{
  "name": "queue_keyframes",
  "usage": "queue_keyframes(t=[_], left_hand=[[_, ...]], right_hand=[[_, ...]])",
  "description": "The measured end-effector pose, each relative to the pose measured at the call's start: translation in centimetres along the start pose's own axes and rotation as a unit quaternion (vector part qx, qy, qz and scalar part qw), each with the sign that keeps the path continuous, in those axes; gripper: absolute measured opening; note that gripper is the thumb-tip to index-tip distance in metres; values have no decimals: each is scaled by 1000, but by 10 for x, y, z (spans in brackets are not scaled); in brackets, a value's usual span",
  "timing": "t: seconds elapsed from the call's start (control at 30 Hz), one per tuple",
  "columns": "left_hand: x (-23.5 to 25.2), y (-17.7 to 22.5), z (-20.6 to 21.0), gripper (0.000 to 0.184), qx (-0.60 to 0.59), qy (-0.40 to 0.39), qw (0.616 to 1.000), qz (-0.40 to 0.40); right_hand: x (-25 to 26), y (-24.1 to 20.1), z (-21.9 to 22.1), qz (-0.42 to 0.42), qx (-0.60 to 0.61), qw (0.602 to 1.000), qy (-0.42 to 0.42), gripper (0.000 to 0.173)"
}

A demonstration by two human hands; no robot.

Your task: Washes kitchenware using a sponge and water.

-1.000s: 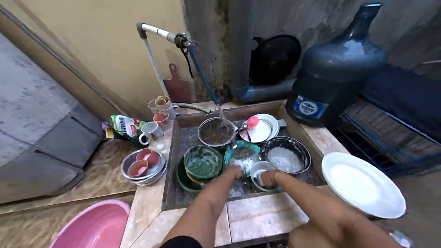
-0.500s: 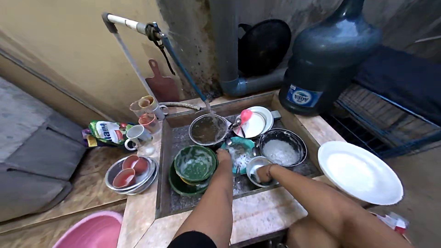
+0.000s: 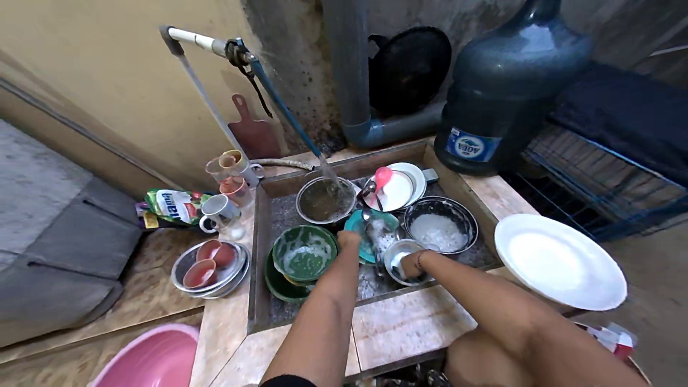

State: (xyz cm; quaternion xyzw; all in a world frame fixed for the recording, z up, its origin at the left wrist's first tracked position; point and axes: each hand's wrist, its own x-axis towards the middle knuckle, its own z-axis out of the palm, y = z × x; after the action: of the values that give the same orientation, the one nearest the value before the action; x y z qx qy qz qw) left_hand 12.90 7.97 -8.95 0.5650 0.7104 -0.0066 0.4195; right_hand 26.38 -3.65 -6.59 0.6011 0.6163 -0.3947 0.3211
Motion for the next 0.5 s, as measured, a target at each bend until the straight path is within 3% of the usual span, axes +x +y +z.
queue_keyframes(t=[0.1,0.23,0.33,0.5], left_hand=[[5,-8,1,43,-69,8,998,2],[5,-15,-3,67,-82,16,995,53],[10,-26,-7,63,-119,11,989,82],[-6,-35,-20,71,-139,-22,987,77]], right_hand=[[4,3,2,-5,-2,1000,7,49],[10,6,3,-6,3,1000,10,48],[8,6,3,-6,3,1000,9,48],[0,5,1,3,-28,1000,-2,48]])
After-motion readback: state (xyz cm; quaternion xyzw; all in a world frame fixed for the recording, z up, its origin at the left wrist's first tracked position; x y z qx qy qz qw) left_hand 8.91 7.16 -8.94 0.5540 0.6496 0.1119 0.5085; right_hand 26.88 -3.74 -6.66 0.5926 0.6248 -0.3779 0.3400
